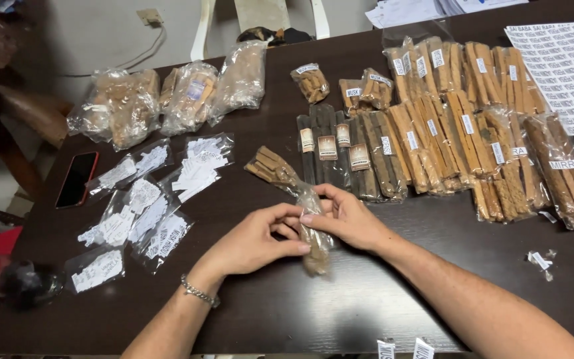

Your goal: The person cuts small white labels from a strip using shears and places them onto small plastic bags filled with wooden sticks.

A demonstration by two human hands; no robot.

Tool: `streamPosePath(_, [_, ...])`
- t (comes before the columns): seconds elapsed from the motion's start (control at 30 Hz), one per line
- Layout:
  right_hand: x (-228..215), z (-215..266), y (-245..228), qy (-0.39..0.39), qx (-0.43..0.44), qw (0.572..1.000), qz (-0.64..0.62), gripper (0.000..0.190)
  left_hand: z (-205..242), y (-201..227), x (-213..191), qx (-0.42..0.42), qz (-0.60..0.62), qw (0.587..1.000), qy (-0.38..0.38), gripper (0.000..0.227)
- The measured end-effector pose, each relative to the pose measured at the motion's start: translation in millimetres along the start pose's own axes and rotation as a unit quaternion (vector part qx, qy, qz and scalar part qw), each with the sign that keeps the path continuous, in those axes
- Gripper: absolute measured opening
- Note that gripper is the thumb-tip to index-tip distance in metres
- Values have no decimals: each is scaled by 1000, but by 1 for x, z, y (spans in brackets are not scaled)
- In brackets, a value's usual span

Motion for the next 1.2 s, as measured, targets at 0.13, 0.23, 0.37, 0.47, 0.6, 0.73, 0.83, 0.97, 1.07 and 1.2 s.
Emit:
streamPosePath(0.13, [-6,-7,16,-16,-17,1000,-19,53,-20,16,-37,98,-178,963,176,39])
streamPosePath(0.23, [-3,-9,17,-61,-39,997,-41,45,-47,-6,-38,279,-421,840,199,81])
streamPosePath(0.37, [-1,3,1,-114,-54,991,-53,46,-88,-57,-22,351,-512,768,160,63])
streamPosePath(0.47, [0,13,-13,-133,-56,988,-45,56,-114,-81,-43,379,-464,759,257,39])
streamPosePath(0.6, [-2,6,-5,-92,-68,993,-24,65,-100,-64,-115,194,-144,888,390,29])
streamPosePath(0.73, [0,7,-11,-7,-48,997,64,72,-75,-55,-143,121,184,905,364,38])
streamPosePath(0.83, [3,13,-21,42,-56,988,140,71,-48,-37,-126,145,327,878,319,42])
streamPosePath(0.97, [1,18,-30,121,-261,932,219,48,-33,-27,-86,121,292,909,273,46])
streamPosePath(1.07, [-4,23,-33,168,-342,888,257,41,-16,3,-56,129,245,932,233,53])
streamPosePath(1.2, [-6,21,-25,123,-380,893,207,41,0,46,-27,186,209,948,150,53])
Point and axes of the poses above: each hand's wrist, its own z-axis away from the middle knuckle, its own x-axis out of the palm, y = z × x, the point moved 4 cm from there along -z, towards the middle knuckle, and after that the axes turned 13 degrees about y, right-handed, at the moved point
